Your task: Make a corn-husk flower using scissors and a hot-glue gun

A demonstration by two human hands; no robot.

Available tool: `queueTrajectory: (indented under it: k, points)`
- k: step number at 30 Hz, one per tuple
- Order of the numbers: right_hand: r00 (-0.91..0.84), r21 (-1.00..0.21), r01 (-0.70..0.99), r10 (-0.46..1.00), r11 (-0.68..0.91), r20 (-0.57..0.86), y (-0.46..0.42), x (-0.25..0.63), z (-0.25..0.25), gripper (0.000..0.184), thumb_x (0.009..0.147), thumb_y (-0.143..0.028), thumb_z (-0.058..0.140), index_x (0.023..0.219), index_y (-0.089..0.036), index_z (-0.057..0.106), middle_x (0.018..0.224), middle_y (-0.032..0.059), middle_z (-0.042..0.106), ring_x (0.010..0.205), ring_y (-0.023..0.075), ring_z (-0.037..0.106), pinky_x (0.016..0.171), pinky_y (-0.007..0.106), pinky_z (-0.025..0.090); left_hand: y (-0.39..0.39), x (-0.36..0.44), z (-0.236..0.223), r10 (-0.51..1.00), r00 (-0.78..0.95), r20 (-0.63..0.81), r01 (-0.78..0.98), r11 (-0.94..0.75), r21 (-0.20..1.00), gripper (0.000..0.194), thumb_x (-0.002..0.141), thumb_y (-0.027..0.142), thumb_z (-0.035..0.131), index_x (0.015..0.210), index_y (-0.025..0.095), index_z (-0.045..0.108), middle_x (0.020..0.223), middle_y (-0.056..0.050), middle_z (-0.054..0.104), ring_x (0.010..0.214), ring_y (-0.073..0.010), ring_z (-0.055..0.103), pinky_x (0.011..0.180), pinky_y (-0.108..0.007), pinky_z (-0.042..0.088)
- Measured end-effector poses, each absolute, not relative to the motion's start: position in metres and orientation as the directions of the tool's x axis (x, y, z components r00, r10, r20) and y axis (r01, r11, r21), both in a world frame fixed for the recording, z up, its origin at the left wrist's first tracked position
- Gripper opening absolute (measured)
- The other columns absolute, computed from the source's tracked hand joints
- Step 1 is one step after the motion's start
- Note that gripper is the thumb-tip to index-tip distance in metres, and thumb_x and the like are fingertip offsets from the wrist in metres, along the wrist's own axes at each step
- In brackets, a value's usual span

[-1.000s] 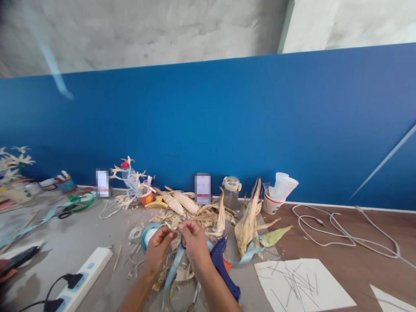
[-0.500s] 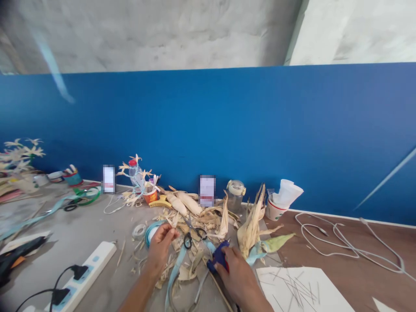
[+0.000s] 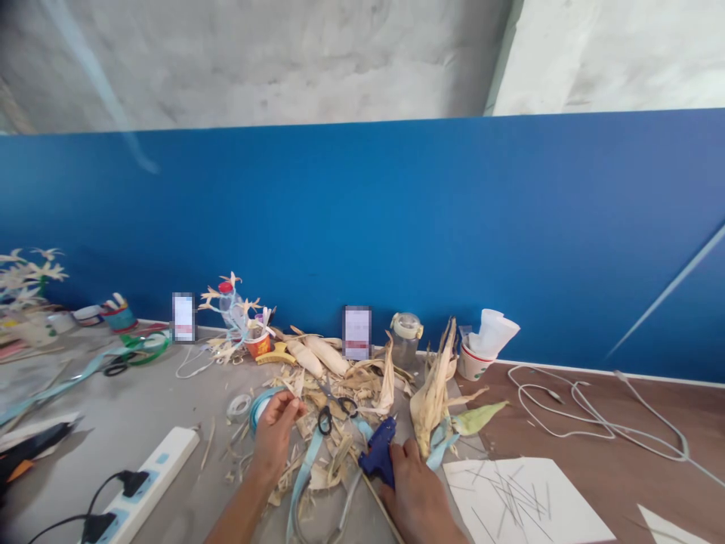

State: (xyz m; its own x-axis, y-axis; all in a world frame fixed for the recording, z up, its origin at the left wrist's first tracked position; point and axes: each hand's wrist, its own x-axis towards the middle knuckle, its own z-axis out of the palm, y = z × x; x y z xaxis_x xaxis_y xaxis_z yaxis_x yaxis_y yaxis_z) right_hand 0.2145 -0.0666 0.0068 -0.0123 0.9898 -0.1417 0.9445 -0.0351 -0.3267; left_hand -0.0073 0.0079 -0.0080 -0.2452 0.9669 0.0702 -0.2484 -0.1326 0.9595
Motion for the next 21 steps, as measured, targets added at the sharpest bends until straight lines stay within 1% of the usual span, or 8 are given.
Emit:
queueTrajectory:
  k: [3,6,9,11,13,15,17,21]
  points:
    - [-0.002,-0.402,0.915,0.995,-0.040,-0.104,-0.068,0.216,0.007,0.025,0.069,-0.014,0.046,0.092,-0.016,0.057,0.097,0.0104,0.055,0.078,0.0207,0.061,0.069,0.029,0.044,0.007,-0.006,-0.005,0.970,-0.241,0.034,-0.325,-0.113,0.939,0.023,0.066,0.036,0.067,0.073,0.017,0.057,0.063,0.002,0.059,0.061,-0.0128,0.055,0.066,-0.026,0.043]
    - [0.012,-0.599,0.801,1.000,-0.011,-0.002,-0.070,0.219,0.015,0.021,0.069,-0.018,0.046,0.088,-0.017,0.057,0.093,0.0088,0.055,0.079,0.0197,0.060,0.074,0.030,0.044,0.006,-0.003,0.000,0.974,-0.225,0.003,-0.416,-0.099,0.904,0.023,0.064,0.034,0.070,0.072,0.017,0.056,0.061,0.003,0.059,0.059,-0.0114,0.054,0.065,-0.026,0.044]
    - [-0.016,-0.856,0.510,0.996,0.084,0.088,-0.073,0.221,0.027,0.026,0.069,-0.025,0.051,0.093,-0.019,0.058,0.094,0.0074,0.057,0.084,0.0201,0.057,0.076,0.029,0.043,0.005,-0.001,0.004,0.979,-0.202,-0.027,-0.500,-0.079,0.863,0.023,0.063,0.031,0.071,0.073,0.017,0.055,0.060,0.004,0.059,0.059,-0.0109,0.055,0.065,-0.026,0.044]
    - [-0.061,-0.973,0.224,0.997,0.057,0.045,-0.075,0.218,0.033,0.032,0.073,-0.034,0.051,0.101,-0.020,0.056,0.084,0.0061,0.060,0.071,0.0188,0.057,0.065,0.029,0.044,0.005,-0.002,0.006,0.982,-0.184,-0.044,-0.543,-0.065,0.837,0.024,0.061,0.030,0.072,0.074,0.018,0.055,0.060,0.004,0.059,0.059,-0.0112,0.055,0.065,-0.027,0.045]
    - [-0.118,-1.000,-0.026,0.993,0.016,0.019,-0.076,0.212,0.035,0.036,0.076,-0.043,0.050,0.101,-0.019,0.055,0.069,0.0036,0.058,0.060,0.0169,0.052,0.056,0.028,0.040,0.005,-0.003,0.007,0.985,-0.164,-0.059,-0.576,-0.047,0.816,0.026,0.059,0.029,0.073,0.074,0.018,0.055,0.060,0.004,0.059,0.059,-0.0116,0.056,0.064,-0.028,0.046]
    - [-0.141,-0.986,-0.169,0.990,0.001,0.026,-0.074,0.205,0.035,0.035,0.075,-0.047,0.052,0.091,-0.017,0.058,0.059,0.0010,0.053,0.055,0.0146,0.047,0.053,0.026,0.036,0.006,-0.004,0.008,0.986,-0.151,-0.067,-0.594,-0.036,0.804,0.026,0.058,0.027,0.074,0.073,0.018,0.054,0.060,0.004,0.059,0.058,-0.0119,0.056,0.064,-0.028,0.046]
    - [-0.112,-0.974,-0.226,0.994,-0.015,0.010,-0.071,0.197,0.035,0.034,0.070,-0.048,0.059,0.084,-0.016,0.058,0.057,-0.0009,0.050,0.052,0.0123,0.043,0.052,0.025,0.033,0.006,-0.005,0.008,0.987,-0.147,-0.067,-0.600,-0.035,0.800,0.026,0.059,0.026,0.074,0.073,0.018,0.054,0.059,0.004,0.059,0.058,-0.0120,0.056,0.064,-0.029,0.046]
    - [-0.048,-0.966,-0.237,0.994,-0.103,-0.094,-0.062,0.183,0.038,0.048,0.053,-0.044,0.074,0.089,-0.016,0.060,0.059,-0.0031,0.049,0.052,0.0104,0.041,0.050,0.023,0.032,0.006,-0.003,0.008,0.990,-0.127,-0.063,-0.594,-0.025,0.804,0.026,0.058,0.026,0.074,0.071,0.018,0.053,0.059,0.003,0.059,0.057,-0.0122,0.056,0.063,-0.028,0.046]
